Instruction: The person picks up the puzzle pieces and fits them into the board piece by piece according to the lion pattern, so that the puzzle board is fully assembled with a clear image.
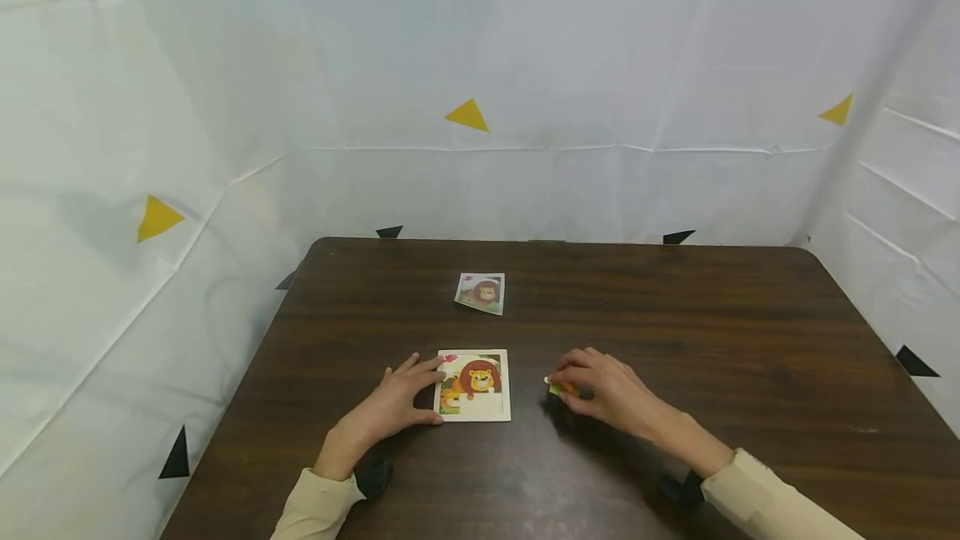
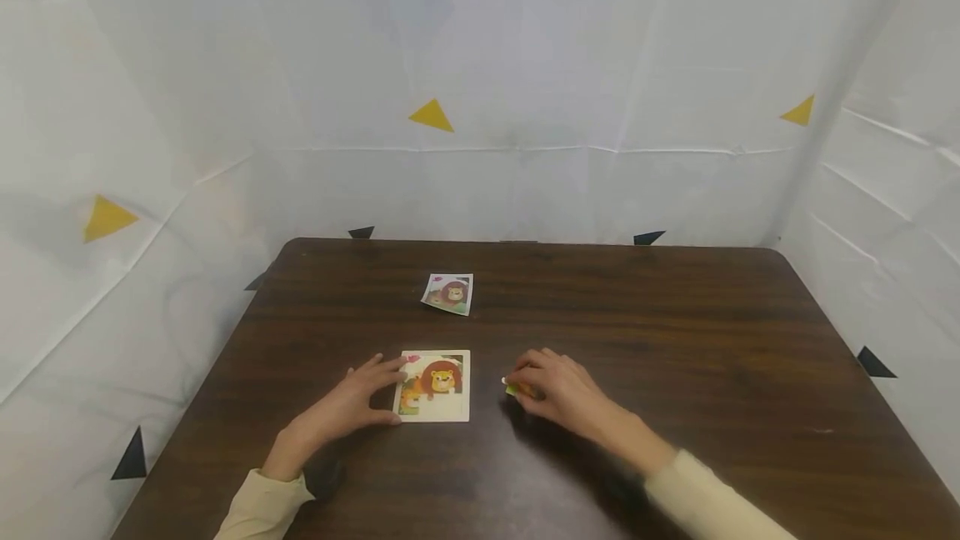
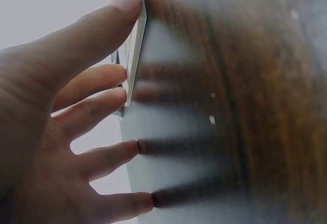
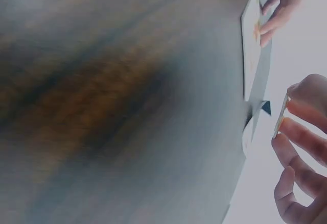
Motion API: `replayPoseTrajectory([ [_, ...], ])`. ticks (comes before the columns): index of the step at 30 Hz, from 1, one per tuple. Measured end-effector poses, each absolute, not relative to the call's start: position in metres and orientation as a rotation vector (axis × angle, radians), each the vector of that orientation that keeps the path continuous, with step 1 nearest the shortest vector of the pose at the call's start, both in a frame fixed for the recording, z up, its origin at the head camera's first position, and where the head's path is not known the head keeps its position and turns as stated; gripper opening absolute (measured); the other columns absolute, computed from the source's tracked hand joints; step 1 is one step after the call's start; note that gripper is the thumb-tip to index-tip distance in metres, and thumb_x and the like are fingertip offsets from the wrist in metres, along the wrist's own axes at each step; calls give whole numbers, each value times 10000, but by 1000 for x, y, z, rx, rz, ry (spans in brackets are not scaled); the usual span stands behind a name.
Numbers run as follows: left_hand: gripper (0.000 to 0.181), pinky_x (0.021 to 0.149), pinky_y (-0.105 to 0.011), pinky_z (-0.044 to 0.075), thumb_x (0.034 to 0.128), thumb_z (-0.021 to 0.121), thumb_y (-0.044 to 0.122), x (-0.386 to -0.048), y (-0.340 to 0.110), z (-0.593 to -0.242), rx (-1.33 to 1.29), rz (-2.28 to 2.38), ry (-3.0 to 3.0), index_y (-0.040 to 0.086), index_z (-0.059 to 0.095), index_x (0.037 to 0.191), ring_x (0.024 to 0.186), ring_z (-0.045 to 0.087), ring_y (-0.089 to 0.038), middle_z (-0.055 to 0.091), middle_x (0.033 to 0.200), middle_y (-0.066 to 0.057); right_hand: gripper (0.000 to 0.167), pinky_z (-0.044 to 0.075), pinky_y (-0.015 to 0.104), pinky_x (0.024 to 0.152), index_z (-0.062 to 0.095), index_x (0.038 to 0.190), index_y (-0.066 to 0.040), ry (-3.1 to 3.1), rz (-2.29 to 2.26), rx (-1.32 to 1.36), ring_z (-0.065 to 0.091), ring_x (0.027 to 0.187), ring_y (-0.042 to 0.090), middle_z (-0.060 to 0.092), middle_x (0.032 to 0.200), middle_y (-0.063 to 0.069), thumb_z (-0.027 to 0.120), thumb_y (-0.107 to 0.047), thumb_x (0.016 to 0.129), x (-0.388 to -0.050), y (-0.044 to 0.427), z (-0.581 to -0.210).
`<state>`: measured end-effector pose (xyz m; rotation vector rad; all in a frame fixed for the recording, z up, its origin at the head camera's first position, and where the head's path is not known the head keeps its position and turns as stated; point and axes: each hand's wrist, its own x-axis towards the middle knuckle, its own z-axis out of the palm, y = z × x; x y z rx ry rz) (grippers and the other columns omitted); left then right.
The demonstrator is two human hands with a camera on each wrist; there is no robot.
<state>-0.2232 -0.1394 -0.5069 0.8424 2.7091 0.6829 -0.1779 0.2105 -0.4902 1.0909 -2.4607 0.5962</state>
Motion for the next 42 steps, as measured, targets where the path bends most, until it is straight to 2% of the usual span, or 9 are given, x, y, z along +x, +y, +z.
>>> replayPoseTrajectory([
  [21,639,991,-766,153,765,816,282,-223,-139,-505,836,697,2684,53,584,1315,1405,228,-451,413,1487,-133,250,475,295,670,742,1001,-110,-2450,565,1216,568,872,137,656,1031,18,806,-102,761,-201,175,-476],
  [30,646,1010,-752,145,763,817,289,-224,-137,-504,789,668,2689,79,582,1326,1417,217,-427,409,1493,-116,222,475,282,679,744,995,-129,-2446,558,1275,567,896,140,650,1061,6,795,-116,779,-208,156,-475],
  [42,626,980,-775,154,769,813,288,-225,-139,-504,836,694,2681,55,590,1306,1400,230,-460,417,1484,-131,173,496,284,706,758,995,-163,-2542,473,1309,571,918,140,664,1057,-20,758,-162,823,-206,131,-477],
])
